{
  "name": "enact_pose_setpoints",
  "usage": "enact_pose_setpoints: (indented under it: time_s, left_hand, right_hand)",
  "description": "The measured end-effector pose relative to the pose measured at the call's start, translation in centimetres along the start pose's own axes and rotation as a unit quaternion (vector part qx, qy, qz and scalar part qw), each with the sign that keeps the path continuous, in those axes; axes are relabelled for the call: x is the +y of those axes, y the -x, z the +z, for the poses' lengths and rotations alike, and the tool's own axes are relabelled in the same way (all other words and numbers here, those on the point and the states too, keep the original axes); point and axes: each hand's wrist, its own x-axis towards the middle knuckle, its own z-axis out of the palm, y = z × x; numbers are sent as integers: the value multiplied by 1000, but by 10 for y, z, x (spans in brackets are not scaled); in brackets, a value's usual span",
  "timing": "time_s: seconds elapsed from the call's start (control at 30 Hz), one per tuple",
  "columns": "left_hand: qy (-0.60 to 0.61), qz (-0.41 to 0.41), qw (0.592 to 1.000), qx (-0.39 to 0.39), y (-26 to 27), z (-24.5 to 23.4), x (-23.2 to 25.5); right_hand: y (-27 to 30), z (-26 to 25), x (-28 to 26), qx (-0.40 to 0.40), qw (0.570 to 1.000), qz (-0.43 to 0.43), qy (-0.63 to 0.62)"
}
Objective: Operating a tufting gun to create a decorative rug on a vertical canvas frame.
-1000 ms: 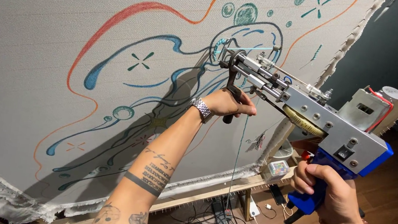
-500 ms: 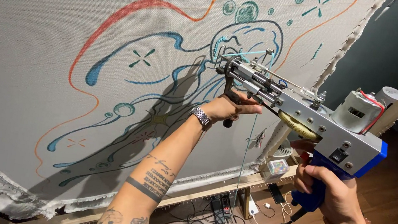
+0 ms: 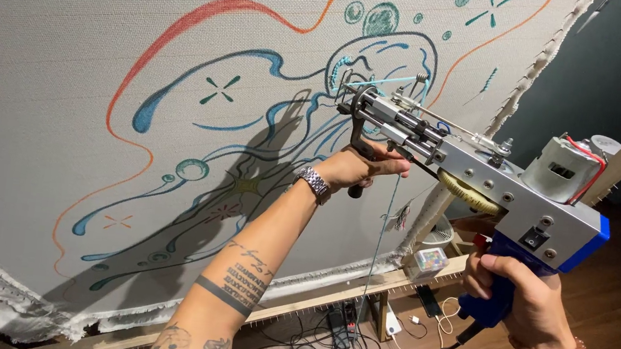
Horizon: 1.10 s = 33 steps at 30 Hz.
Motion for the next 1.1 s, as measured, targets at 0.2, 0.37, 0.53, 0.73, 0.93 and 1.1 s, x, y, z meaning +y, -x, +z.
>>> enact_pose_setpoints:
  time_s: [0.2,0.37,0.53,0.73,0.93,1.1]
  left_hand:
    - [-34,-10,999,2,-8,-5,-2]
    - [-56,-32,998,12,-7,-7,6]
    - [-52,-58,997,21,2,-8,18]
    - [-39,-30,999,-5,-10,-18,7]
    - [-42,-51,998,11,-7,-20,14]
    - [-28,-43,998,22,-8,-27,15]
  right_hand:
    - [-3,11,0,24,1000,11,7]
    - [-5,15,1,21,999,21,-13]
    - [-6,19,-1,-1,999,20,-36]
    - [-9,24,0,37,999,27,-12]
    - [-12,38,-2,0,999,10,-50]
    - [-14,58,-5,44,999,9,-7]
